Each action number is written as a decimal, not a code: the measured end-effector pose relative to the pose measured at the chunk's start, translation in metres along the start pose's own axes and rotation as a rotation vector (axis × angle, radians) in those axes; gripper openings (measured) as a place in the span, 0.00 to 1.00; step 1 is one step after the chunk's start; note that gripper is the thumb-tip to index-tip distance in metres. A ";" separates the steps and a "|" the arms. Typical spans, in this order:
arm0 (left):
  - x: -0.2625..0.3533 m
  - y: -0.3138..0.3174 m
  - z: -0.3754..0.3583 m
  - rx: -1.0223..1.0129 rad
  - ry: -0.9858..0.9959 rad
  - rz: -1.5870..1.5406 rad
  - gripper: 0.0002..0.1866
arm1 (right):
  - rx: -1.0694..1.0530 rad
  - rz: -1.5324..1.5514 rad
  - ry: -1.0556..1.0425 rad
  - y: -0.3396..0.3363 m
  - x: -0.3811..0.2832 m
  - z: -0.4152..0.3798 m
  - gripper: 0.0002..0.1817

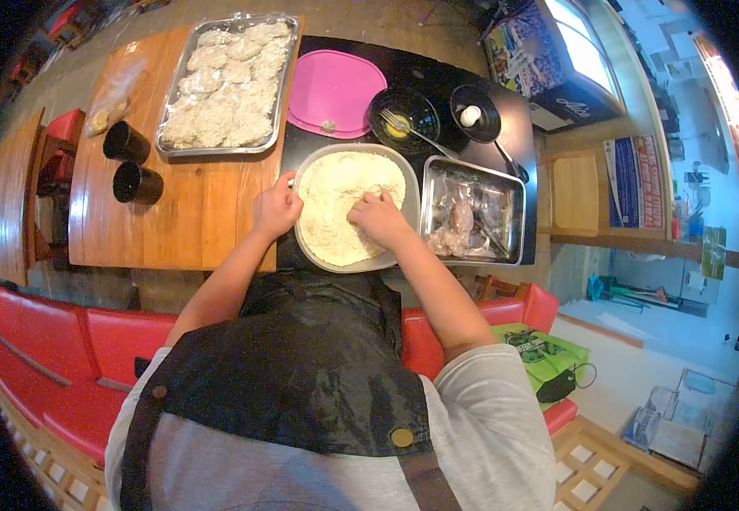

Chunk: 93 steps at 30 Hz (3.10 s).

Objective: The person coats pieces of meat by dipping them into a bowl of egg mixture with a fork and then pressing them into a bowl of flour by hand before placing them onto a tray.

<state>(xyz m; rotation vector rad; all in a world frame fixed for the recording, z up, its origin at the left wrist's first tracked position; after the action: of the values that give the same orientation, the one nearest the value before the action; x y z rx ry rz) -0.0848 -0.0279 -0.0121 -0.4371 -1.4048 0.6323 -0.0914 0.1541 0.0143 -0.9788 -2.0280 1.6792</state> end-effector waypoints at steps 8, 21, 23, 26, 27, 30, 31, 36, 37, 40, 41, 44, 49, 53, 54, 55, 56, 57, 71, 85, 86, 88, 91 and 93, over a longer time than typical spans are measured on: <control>-0.001 -0.001 0.000 -0.079 -0.052 0.019 0.21 | 0.115 0.302 0.161 -0.024 0.022 0.007 0.09; -0.002 0.002 0.002 -0.056 -0.042 0.020 0.22 | 0.295 1.222 0.998 0.093 0.106 -0.030 0.15; -0.004 0.004 -0.002 -0.041 -0.043 0.007 0.22 | 0.405 1.574 0.812 0.071 0.091 -0.032 0.14; -0.007 0.006 -0.001 -0.059 -0.051 0.009 0.22 | 0.193 1.073 0.637 0.020 0.060 -0.032 0.08; -0.007 0.006 -0.001 -0.058 -0.051 0.013 0.22 | 0.191 1.075 0.637 0.015 0.056 -0.032 0.08; -0.002 0.002 0.000 -0.057 -0.061 0.028 0.23 | 0.089 1.115 0.755 0.027 0.045 -0.017 0.04; 0.000 0.001 -0.001 -0.066 -0.069 0.037 0.23 | 0.052 1.064 0.733 0.041 0.035 -0.006 0.03; -0.003 0.002 -0.001 -0.076 -0.071 0.041 0.22 | -0.032 1.062 0.715 0.051 0.040 -0.005 0.02; -0.004 0.004 0.000 -0.061 -0.072 0.018 0.22 | -0.012 1.056 0.702 0.049 0.043 -0.010 0.02; -0.005 0.004 -0.001 -0.050 -0.054 0.045 0.22 | 0.002 0.923 0.690 0.066 0.030 -0.015 0.02; -0.004 0.004 0.000 -0.052 -0.052 0.050 0.22 | 0.015 0.775 0.674 0.063 0.027 -0.011 0.03; -0.002 0.003 0.001 -0.068 -0.046 0.004 0.21 | -0.038 0.774 0.667 0.057 0.031 -0.019 0.03; -0.005 0.005 0.000 -0.024 -0.041 0.011 0.21 | -0.069 0.757 0.708 0.080 0.040 -0.027 0.03; -0.002 0.004 0.005 -0.031 -0.039 -0.030 0.21 | -0.121 0.723 0.712 0.052 0.060 -0.028 0.02; -0.001 0.003 0.004 -0.021 -0.039 -0.012 0.21 | -0.020 0.666 0.730 0.043 0.066 -0.032 0.04; -0.001 0.002 -0.001 -0.021 -0.040 0.008 0.21 | -0.032 0.672 0.735 0.046 0.064 -0.031 0.04; -0.003 0.003 -0.005 -0.035 -0.044 0.009 0.21 | 0.090 0.486 0.829 0.040 0.074 -0.032 0.08; -0.002 0.003 -0.003 -0.030 -0.031 0.009 0.21 | 0.217 0.290 0.914 0.030 0.083 -0.032 0.12; -0.001 0.001 -0.002 -0.003 0.007 0.007 0.21 | 0.286 1.173 0.652 0.027 0.057 -0.034 0.07; -0.002 0.002 -0.001 -0.012 -0.009 0.027 0.21 | 0.157 0.787 0.652 0.068 0.034 -0.003 0.02; -0.002 0.003 0.001 -0.008 -0.004 0.027 0.21 | 0.074 0.755 0.661 0.065 0.037 0.000 0.01; -0.004 0.004 0.000 -0.025 -0.007 0.018 0.20 | -0.003 0.727 0.676 0.057 0.036 -0.007 0.01; 0.002 -0.001 0.000 -0.032 -0.016 -0.008 0.20 | -0.092 0.775 0.691 0.063 0.037 -0.019 0.02; -0.001 0.003 -0.005 -0.046 -0.034 0.000 0.20 | -0.063 0.656 0.663 0.074 0.026 -0.022 0.03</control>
<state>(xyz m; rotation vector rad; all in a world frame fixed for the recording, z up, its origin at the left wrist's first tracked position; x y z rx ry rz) -0.0806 -0.0262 -0.0156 -0.4647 -1.4540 0.6110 -0.0742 0.1933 -0.0557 -2.0510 -1.3917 1.2644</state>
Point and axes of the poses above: each hand's wrist, its own z-axis towards the middle knuckle, its own y-axis out of the palm, x = y × z, the point moved 7 cm from there along z, towards the middle knuckle, and after that the axes turned 3 degrees about y, right-handed, at the moved point
